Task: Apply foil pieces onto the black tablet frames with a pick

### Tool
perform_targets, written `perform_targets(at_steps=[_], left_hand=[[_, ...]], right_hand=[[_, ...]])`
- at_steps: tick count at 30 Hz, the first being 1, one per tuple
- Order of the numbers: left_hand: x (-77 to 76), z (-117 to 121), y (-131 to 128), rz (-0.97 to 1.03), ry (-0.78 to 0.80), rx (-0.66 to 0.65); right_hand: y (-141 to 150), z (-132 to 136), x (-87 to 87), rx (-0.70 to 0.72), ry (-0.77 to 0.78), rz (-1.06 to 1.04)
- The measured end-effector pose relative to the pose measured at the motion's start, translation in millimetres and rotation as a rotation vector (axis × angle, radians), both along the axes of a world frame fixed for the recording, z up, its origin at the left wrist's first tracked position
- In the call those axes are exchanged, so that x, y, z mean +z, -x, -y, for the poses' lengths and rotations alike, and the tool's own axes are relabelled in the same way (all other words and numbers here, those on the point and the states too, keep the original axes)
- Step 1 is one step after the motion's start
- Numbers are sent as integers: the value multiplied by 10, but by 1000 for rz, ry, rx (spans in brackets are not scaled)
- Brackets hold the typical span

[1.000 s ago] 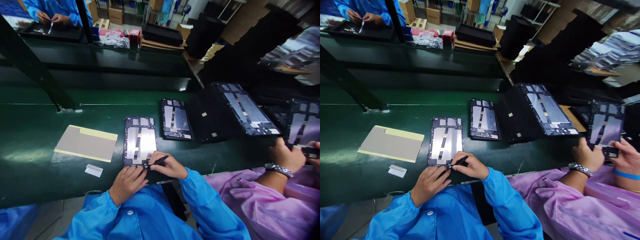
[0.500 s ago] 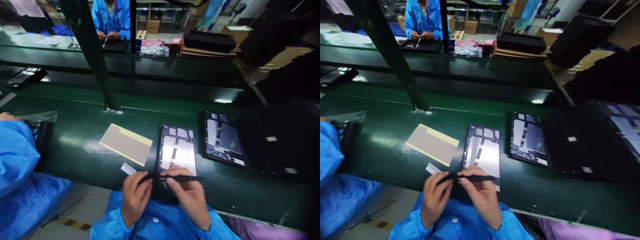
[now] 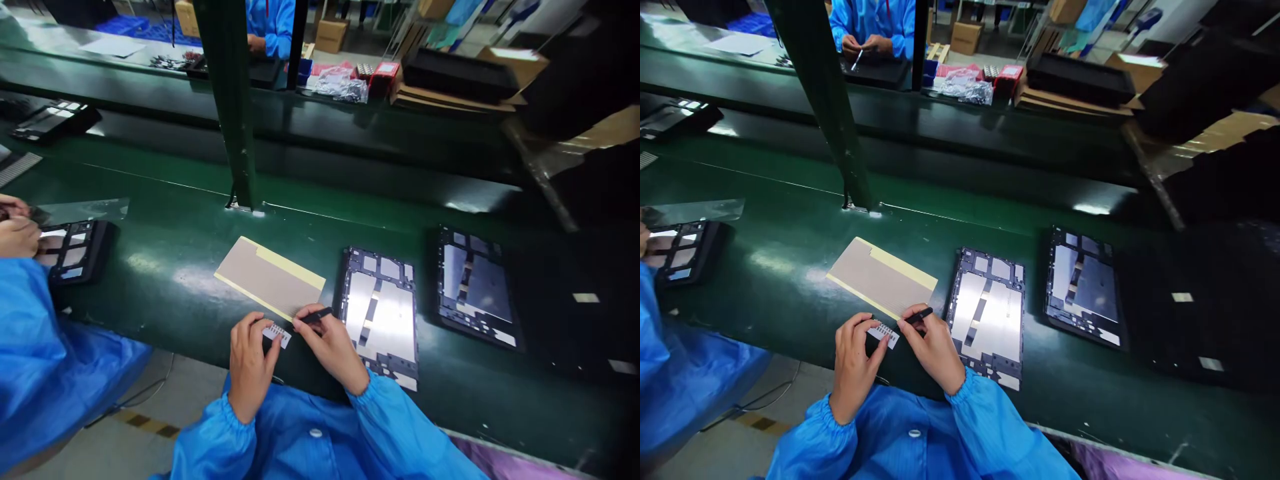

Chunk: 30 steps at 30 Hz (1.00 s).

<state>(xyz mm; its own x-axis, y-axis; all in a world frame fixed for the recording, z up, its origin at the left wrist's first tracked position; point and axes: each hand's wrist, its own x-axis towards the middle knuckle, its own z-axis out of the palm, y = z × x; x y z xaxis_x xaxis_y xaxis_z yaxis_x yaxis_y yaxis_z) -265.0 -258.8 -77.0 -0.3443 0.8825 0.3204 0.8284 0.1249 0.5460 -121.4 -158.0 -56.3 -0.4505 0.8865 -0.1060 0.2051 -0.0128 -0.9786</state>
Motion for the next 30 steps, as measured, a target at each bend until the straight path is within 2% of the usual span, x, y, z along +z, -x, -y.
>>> perform_targets(at_steps=[10,14,17,20,21,23,26,28,30], left_hand=[[15,-16,0,-33,-31,-6],[-1,-18,30,-37,-21,-5],[24,-10,57,-62,-59,-21],[84,-20,-27,-114,-164,-52],[107,-38,-96,-113,-190,-101],[149,-101,-297,-92,-210,-296],[168,-261,-677,-111,-184,-642],[143,-391,-898,-158,-156,-741],[105,-518,-1049,-186,-119,-744]], right_hand=[[35,-34,6,40,24,-6],[-1,9,92,30,32,-79],[-303,131,181,-151,8,-149],[-819,320,205,-487,-41,-171],[-993,389,193,-592,-61,-163],[-1280,516,147,-749,-100,-139],[-1492,640,67,-828,-138,-142],[-1510,665,28,-816,-164,-155],[-1477,651,-5,-797,-200,-153]])
